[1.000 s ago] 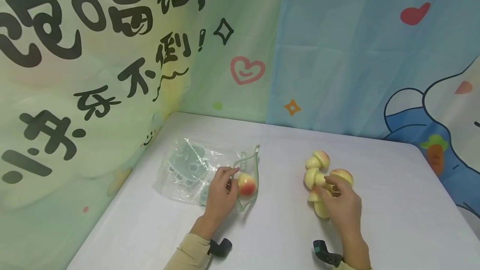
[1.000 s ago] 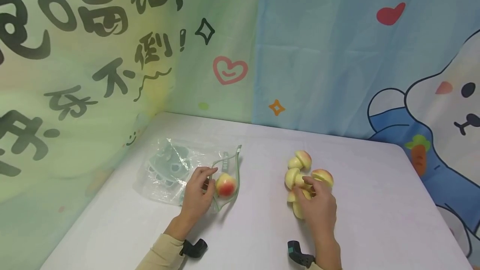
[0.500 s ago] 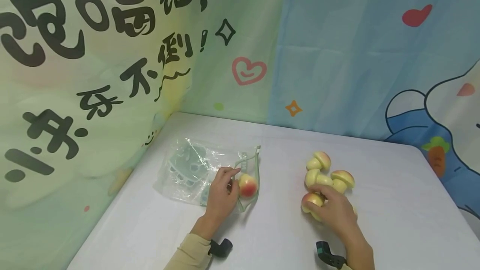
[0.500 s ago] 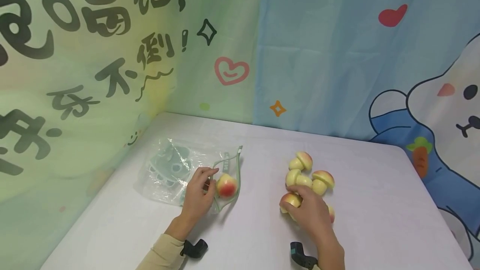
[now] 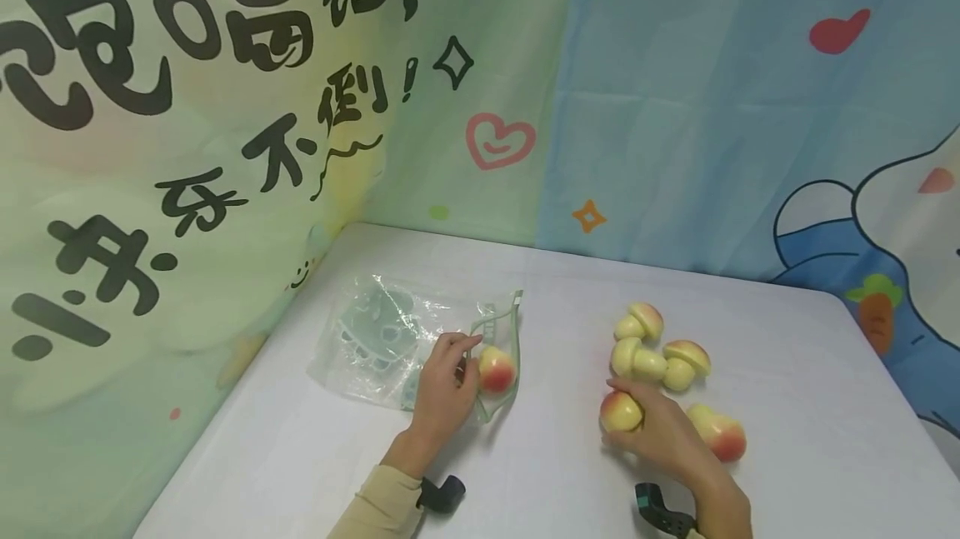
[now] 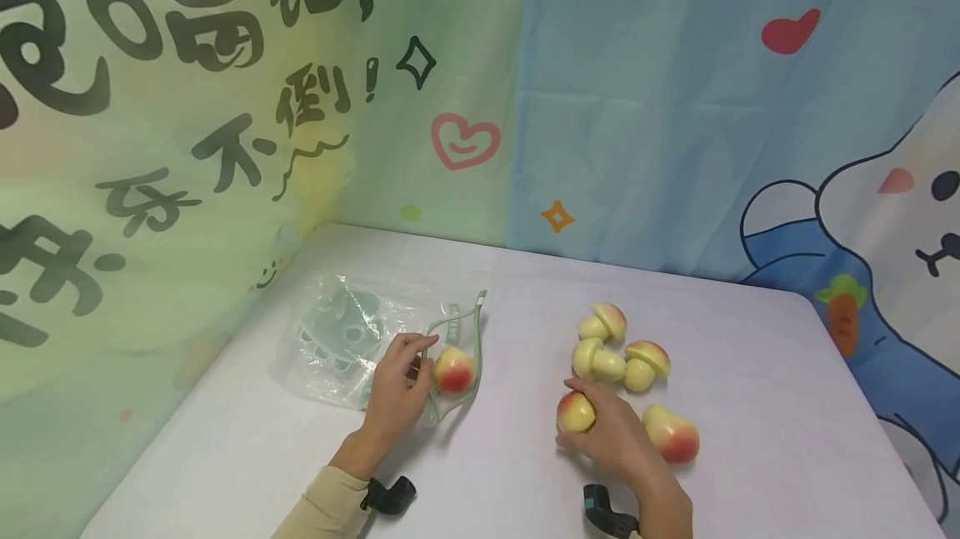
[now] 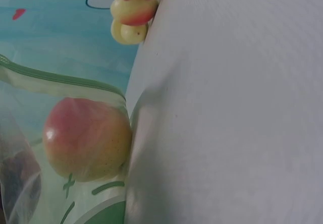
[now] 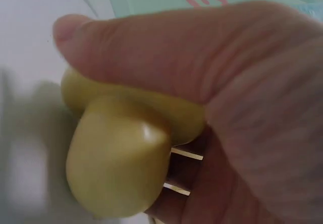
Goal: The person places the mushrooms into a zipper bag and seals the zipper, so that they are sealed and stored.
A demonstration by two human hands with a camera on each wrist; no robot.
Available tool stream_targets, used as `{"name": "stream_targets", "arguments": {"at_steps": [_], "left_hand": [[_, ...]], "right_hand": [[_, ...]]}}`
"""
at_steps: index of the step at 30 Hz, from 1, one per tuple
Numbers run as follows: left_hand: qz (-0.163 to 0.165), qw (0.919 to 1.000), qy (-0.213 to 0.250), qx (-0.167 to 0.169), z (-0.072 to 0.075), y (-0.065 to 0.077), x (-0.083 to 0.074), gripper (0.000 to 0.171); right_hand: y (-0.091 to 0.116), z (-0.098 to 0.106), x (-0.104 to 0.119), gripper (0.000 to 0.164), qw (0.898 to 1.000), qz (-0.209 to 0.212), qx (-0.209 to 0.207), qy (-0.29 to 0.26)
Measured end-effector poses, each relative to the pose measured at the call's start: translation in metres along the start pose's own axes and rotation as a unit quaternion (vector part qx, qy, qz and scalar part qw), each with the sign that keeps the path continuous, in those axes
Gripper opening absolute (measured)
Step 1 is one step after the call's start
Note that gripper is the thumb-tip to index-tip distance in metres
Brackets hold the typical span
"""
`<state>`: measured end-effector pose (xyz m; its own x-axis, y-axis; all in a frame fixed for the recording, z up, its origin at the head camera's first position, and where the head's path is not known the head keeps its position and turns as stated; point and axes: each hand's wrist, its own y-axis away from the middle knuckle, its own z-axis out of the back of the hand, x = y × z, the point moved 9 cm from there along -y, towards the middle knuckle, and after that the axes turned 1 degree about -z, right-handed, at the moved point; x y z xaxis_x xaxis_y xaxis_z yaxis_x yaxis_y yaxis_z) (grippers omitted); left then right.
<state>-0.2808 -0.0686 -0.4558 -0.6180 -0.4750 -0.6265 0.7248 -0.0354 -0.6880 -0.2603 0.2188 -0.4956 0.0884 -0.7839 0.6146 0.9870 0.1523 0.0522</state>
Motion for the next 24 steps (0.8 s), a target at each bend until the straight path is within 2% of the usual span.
{"name": "stream_targets", "arguments": {"at_steps": [6,12,24], "left_hand": [[0.002,1.0000,0.002,0.001,-0.002,0.000,0.002,0.033],[0.003,1.0000,0.001,-0.001,-0.002,0.000,0.003,0.032],[0.001,1.0000,-0.006,0.006,-0.002,0.001,0.003,0.032]], "right_hand": [[-0.001,0.005,0.011,0.072,0.998,0.039,-0.051,-0.009],[-0.008,0.005,0.019,0.058,0.989,0.069,-0.121,-0.038],[-0.025,-0.018,0.035,0.064,0.983,0.055,-0.138,-0.110]]}}
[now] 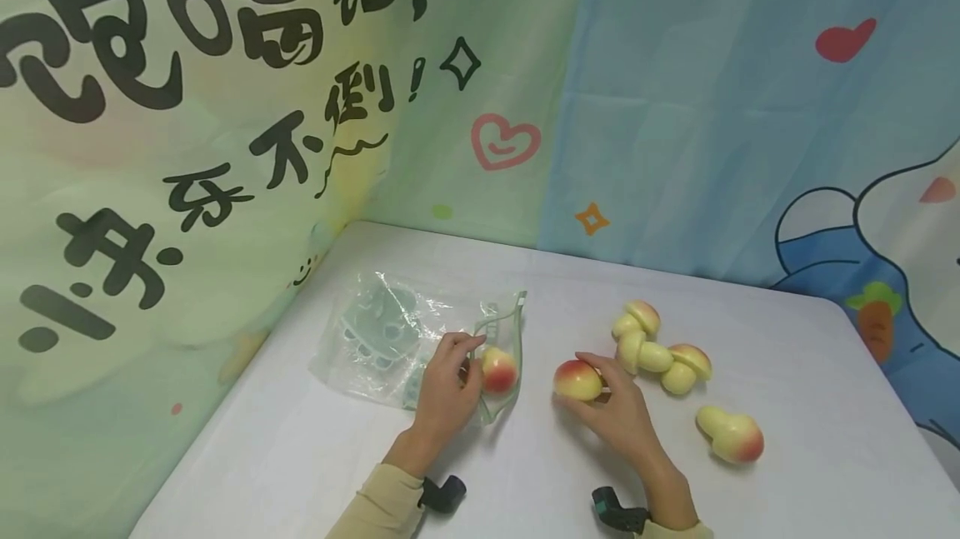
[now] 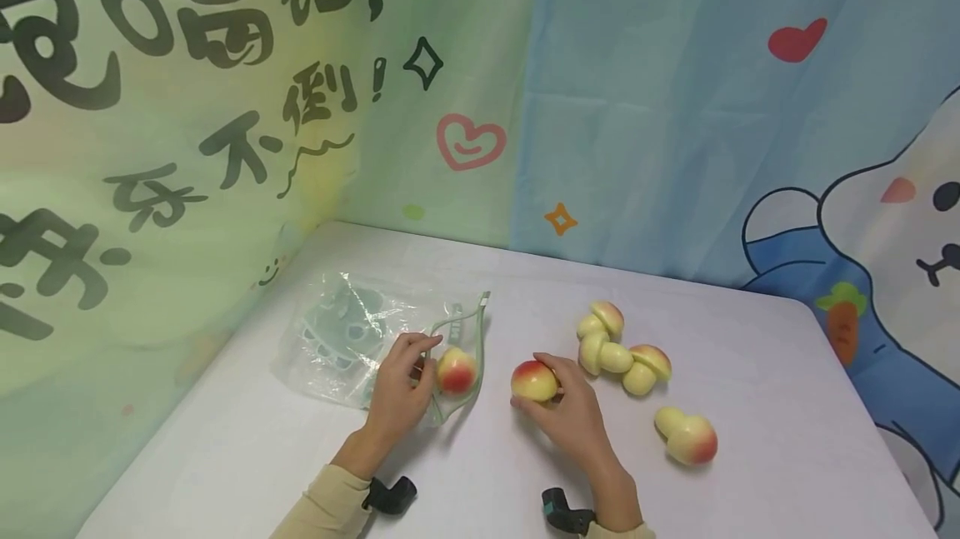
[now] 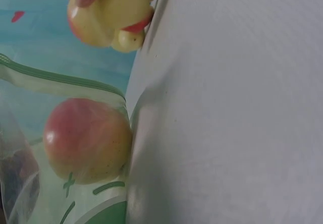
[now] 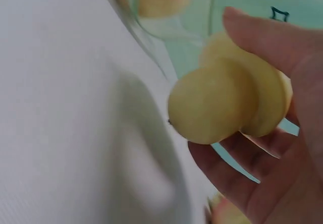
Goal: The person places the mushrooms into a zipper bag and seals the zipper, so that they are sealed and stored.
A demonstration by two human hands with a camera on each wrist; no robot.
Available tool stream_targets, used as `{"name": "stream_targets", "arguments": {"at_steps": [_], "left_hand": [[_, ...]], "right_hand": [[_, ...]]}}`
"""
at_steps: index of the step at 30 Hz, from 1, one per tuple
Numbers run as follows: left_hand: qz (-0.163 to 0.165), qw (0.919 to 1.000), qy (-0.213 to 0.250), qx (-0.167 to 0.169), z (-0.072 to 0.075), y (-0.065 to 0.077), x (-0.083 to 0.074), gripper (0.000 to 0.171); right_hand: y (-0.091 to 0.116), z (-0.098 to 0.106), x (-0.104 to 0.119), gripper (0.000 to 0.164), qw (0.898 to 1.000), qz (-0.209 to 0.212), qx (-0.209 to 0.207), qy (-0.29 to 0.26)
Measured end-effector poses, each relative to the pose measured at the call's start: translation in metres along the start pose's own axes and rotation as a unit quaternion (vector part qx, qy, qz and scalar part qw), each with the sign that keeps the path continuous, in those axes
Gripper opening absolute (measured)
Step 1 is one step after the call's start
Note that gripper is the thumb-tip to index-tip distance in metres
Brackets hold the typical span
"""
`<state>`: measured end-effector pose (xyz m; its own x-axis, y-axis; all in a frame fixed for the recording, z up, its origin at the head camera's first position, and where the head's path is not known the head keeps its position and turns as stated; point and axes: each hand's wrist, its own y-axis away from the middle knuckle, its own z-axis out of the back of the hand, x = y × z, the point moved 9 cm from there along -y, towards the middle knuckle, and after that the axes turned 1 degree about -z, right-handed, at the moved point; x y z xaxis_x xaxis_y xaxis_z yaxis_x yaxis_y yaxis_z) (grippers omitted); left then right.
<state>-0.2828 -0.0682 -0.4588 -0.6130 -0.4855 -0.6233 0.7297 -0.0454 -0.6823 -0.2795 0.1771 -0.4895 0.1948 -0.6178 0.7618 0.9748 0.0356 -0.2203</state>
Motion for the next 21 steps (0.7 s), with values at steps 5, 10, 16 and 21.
{"name": "stream_targets", "arguments": {"at_steps": [5,10,16,21], "left_hand": [[-0.001,1.0000,0.004,0.001,0.001,-0.001,-0.003,0.032],[-0.010,0.9999,0.008,-0.005,0.001,0.000,-0.003,0.032],[-0.022,0.9996,0.012,-0.008,0.001,0.001,-0.004,0.031],[-0.016,0.9998,0.012,0.001,0.001,0.000,-0.004,0.029]], "right_hand": [[-0.006,-0.017,0.007,0.065,0.999,0.009,0.001,-0.036],[-0.013,-0.033,0.015,0.067,0.998,0.015,0.004,-0.061],[-0.019,-0.048,0.027,0.067,0.996,0.029,0.010,-0.086],[-0.024,-0.059,0.034,0.067,0.993,0.045,0.011,-0.105]]}}
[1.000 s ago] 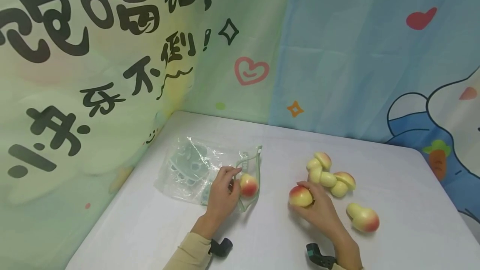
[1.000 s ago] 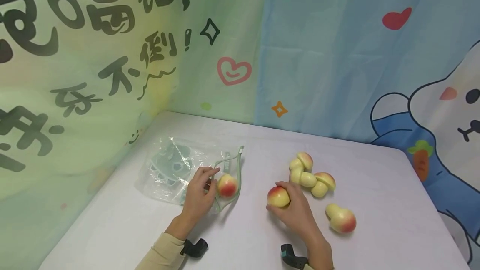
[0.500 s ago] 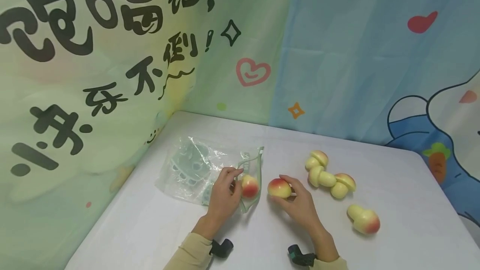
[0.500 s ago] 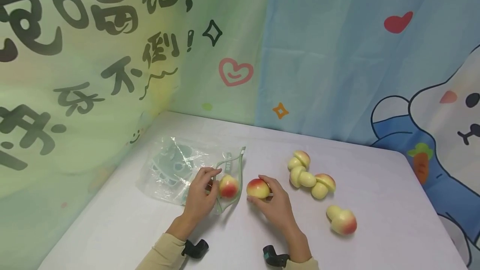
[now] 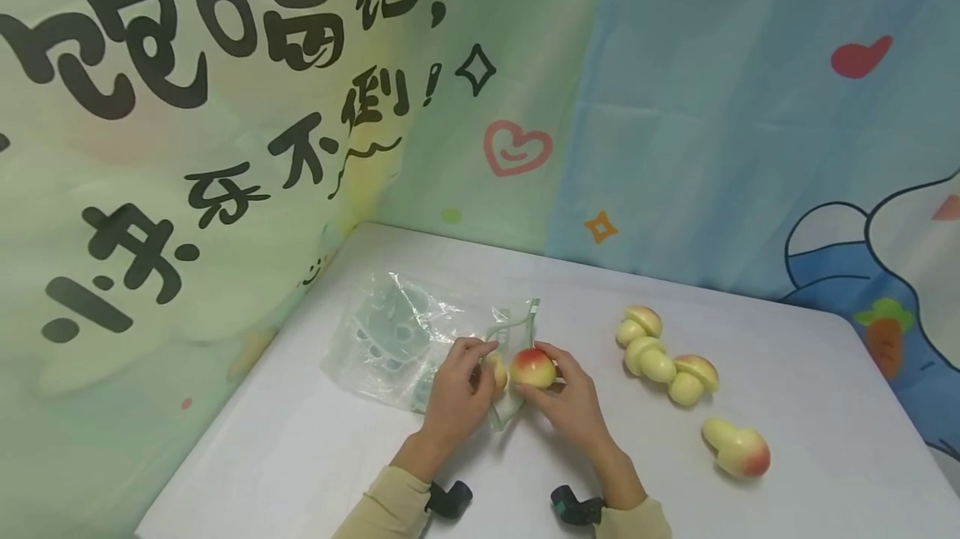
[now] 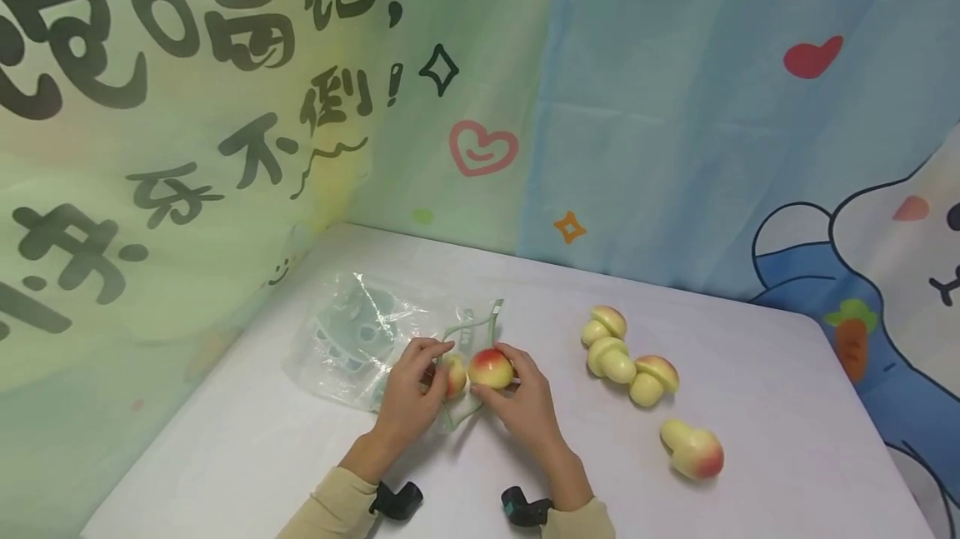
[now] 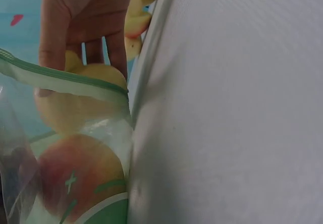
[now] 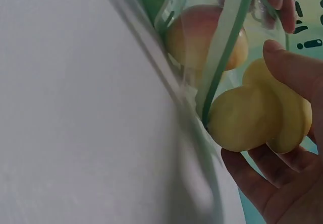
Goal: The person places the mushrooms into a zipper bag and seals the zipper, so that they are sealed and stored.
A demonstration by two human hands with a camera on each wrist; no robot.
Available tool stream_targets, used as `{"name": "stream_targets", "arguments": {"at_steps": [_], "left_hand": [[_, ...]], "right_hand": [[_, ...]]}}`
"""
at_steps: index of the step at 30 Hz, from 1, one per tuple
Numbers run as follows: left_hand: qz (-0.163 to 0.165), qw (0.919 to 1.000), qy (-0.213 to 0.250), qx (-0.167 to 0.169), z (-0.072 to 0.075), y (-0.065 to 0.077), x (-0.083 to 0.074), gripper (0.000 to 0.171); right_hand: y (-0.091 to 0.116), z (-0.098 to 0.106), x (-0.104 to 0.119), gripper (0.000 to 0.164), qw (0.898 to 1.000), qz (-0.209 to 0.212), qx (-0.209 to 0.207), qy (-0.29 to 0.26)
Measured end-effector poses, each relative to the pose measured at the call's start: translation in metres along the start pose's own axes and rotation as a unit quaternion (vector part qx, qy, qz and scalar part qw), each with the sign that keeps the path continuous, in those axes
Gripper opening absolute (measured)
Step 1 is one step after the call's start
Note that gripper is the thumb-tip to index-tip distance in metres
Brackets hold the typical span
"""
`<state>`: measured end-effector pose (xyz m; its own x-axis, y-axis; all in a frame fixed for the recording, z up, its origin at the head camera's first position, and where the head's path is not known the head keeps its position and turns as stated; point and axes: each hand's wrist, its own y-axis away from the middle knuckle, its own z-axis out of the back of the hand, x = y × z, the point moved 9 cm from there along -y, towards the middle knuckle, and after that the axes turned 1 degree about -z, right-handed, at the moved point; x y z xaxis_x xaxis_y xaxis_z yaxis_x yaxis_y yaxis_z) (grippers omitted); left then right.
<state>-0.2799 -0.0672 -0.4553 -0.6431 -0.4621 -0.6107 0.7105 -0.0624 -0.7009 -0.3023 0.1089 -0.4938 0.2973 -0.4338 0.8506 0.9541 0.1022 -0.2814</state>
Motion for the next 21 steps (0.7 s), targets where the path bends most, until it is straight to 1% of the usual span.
{"name": "stream_targets", "arguments": {"at_steps": [4,7,12,16,21], "left_hand": [[-0.004,1.0000,-0.007,0.001,0.000,-0.001,-0.003,0.029],[-0.010,0.9999,-0.013,0.002,0.000,-0.001,-0.004,0.029],[-0.002,0.9998,-0.013,0.016,-0.003,0.000,-0.003,0.030],[0.007,0.9996,-0.011,0.026,-0.004,0.000,-0.002,0.031],[0.005,0.9997,-0.007,0.022,-0.003,0.000,-0.003,0.031]], "right_hand": [[-0.002,-0.005,0.001,0.067,1.000,0.010,-0.006,-0.005],[-0.004,-0.008,0.001,0.067,1.000,0.009,-0.008,-0.004],[-0.008,-0.009,0.007,0.066,1.000,0.011,-0.010,0.002],[-0.011,-0.013,0.013,0.066,1.000,0.014,-0.006,-0.003],[-0.015,-0.021,0.013,0.066,1.000,0.015,0.000,-0.001]]}}
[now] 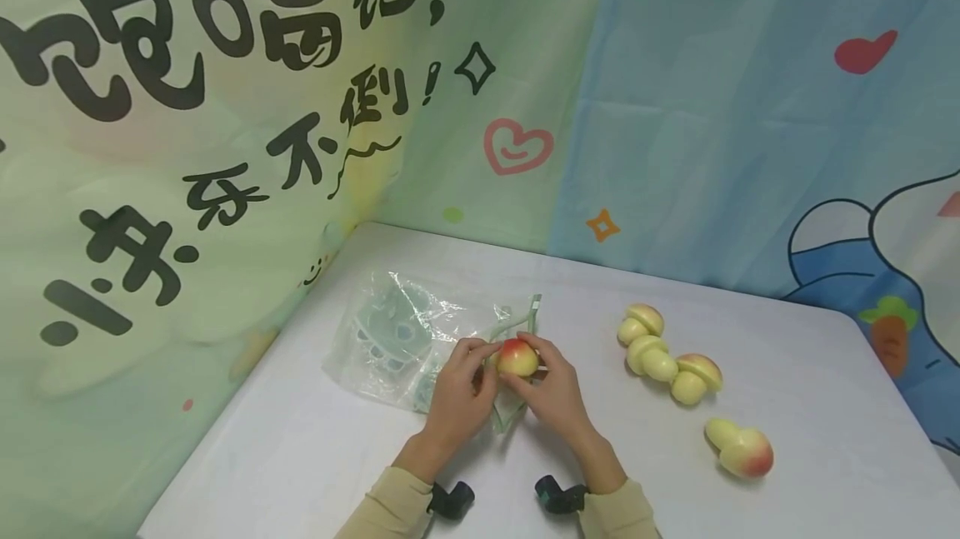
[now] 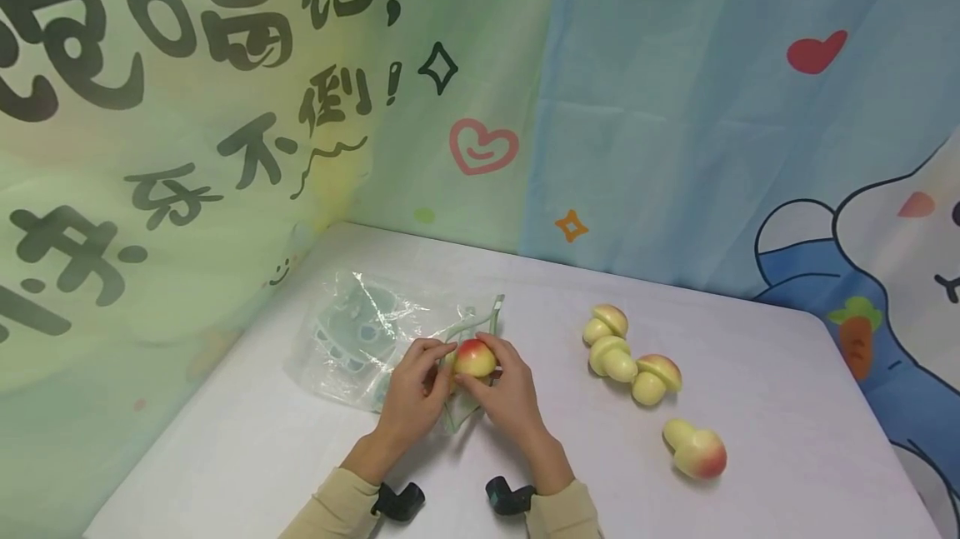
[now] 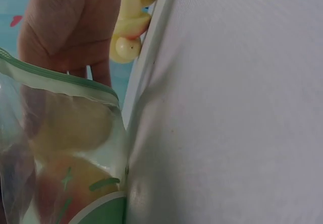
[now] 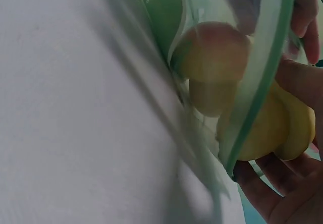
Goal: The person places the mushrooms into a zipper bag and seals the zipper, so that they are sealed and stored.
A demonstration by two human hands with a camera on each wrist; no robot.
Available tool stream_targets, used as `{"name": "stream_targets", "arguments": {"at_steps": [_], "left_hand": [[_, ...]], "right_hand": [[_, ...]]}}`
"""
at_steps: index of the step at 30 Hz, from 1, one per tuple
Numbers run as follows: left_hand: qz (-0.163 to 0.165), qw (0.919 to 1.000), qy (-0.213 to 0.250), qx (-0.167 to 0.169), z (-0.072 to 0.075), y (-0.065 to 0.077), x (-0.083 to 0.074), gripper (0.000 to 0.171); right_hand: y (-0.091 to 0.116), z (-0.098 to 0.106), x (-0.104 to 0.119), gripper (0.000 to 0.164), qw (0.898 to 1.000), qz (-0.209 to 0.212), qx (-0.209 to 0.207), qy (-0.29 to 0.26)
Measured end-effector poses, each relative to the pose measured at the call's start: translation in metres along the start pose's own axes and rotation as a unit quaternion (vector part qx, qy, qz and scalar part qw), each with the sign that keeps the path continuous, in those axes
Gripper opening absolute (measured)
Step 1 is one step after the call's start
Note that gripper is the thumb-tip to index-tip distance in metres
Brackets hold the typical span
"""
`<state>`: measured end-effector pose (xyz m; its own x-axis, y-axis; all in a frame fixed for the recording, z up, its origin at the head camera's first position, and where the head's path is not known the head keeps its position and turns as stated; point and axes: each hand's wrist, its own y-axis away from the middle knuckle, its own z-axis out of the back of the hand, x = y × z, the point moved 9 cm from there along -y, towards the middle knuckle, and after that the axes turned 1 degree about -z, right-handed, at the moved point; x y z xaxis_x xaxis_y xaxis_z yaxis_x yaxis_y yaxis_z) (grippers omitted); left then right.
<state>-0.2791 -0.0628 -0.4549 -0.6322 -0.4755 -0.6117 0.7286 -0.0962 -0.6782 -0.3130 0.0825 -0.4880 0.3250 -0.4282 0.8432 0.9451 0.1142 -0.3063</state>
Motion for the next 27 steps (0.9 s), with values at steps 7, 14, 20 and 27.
{"name": "stream_targets", "arguments": {"at_steps": [7,14,20,27], "left_hand": [[-0.031,0.9993,0.007,-0.019,0.003,-0.001,-0.005,0.032],[-0.059,0.9970,0.006,-0.049,0.007,-0.002,-0.010,0.029],[-0.055,0.9968,-0.001,-0.058,0.010,-0.003,-0.011,0.028],[-0.043,0.9981,-0.003,-0.045,0.010,-0.003,-0.009,0.034]], "right_hand": [[-0.002,-0.015,-0.003,0.062,1.000,-0.013,0.016,-0.005],[0.001,-0.028,-0.004,0.065,0.998,-0.019,0.052,0.010],[0.002,-0.026,-0.007,0.068,0.997,-0.020,0.063,0.045],[0.006,-0.008,-0.013,0.069,0.997,-0.049,0.049,0.015]]}}
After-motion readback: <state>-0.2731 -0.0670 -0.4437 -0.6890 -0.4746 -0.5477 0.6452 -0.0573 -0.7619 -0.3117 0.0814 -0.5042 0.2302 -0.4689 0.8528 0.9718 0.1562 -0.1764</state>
